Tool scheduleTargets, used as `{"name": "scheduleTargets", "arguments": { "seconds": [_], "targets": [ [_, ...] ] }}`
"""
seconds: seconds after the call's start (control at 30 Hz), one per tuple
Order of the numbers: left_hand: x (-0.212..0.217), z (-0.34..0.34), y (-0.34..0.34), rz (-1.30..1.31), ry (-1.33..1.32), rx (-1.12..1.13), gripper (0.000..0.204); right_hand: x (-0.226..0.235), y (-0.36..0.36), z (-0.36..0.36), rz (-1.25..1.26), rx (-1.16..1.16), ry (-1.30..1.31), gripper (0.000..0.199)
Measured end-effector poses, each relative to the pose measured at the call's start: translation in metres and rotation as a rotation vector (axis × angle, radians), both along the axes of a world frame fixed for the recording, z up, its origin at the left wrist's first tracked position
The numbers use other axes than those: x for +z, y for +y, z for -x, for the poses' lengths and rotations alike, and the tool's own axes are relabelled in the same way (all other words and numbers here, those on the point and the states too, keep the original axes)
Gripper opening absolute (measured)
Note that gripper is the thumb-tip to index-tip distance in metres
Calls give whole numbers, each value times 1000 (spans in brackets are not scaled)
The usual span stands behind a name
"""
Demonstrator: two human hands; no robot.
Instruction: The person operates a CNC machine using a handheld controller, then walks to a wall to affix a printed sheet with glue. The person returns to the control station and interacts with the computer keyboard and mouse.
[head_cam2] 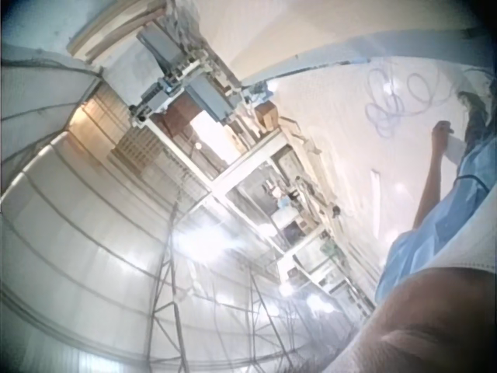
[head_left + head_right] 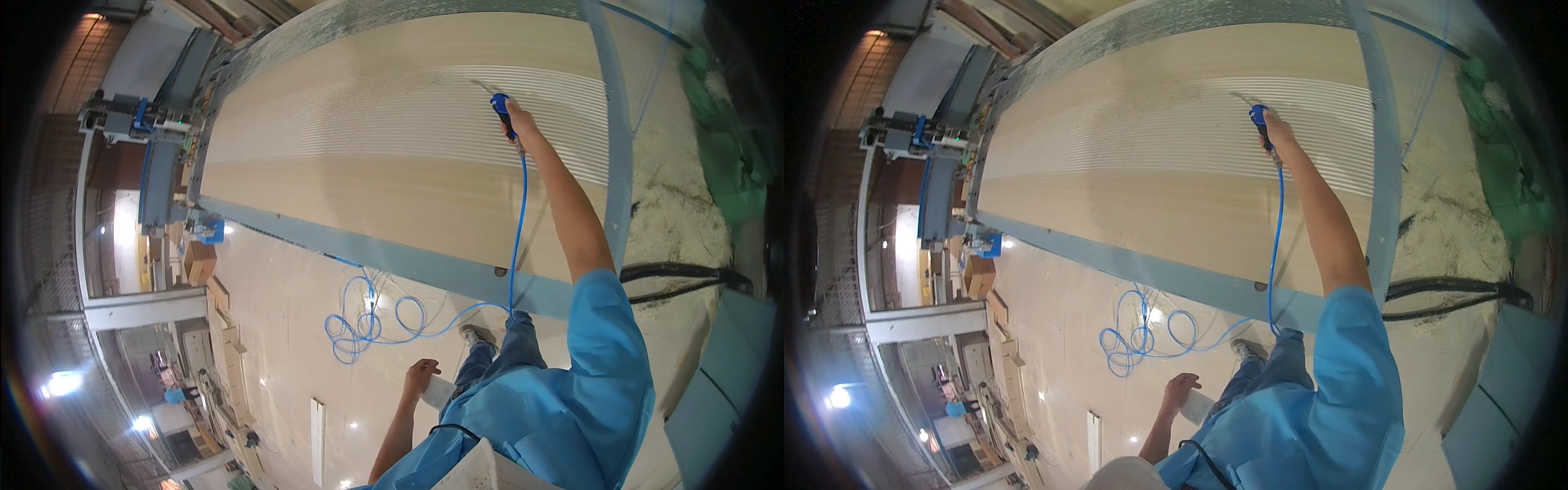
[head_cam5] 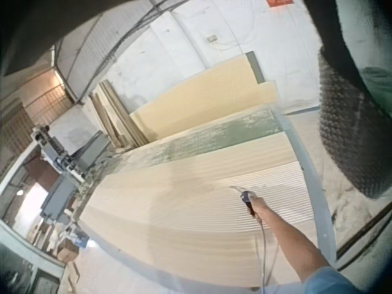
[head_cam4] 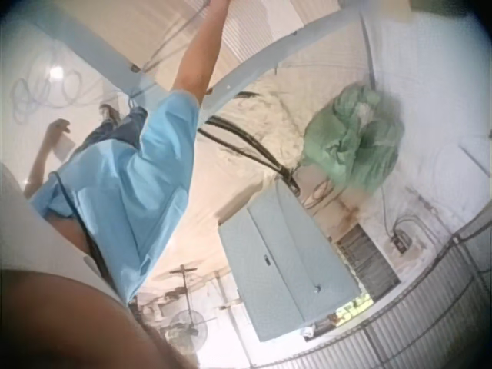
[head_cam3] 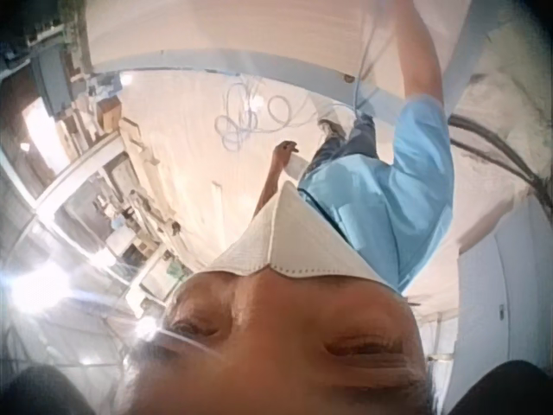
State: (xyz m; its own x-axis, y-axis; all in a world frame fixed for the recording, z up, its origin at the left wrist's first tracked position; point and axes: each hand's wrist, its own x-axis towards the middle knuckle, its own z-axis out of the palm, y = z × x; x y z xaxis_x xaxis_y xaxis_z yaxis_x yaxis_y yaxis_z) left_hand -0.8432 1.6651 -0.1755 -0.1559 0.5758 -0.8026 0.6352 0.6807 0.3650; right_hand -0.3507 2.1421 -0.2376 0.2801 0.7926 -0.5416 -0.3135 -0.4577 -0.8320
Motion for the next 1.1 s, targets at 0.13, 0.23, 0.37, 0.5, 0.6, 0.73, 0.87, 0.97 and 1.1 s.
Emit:
{"name": "scheduleTargets", "arguments": {
  "seconds": [0.13,0.23,0.37,0.5,0.6,0.73,0.87,0.97,1.1],
  "targets": [
    [-1,11,-23,-17,-3,105,39,1,32,36,-28,131,-5,53],
    [-2,17,-44,-1,17,177,37,0,53,57,-18,-67,-25,53],
    [0,22,-68,50,34,261,38,-6,70,82,0,-108,-36,55],
    [0,27,-92,80,25,282,39,-8,59,116,-50,260,-113,56],
    [-7,33,-106,68,-28,361,40,4,25,135,-52,485,-106,56],
    [-22,47,-120,102,-63,383,37,30,-41,149,-73,707,-179,56],
    [-39,70,-130,100,-151,473,38,46,-93,139,14,1091,-216,55],
    [-57,99,-134,117,-184,460,34,41,-142,138,13,699,-212,53],
    [-89,145,-142,73,-263,540,34,33,-208,167,42,613,-369,51]
  ]
}}
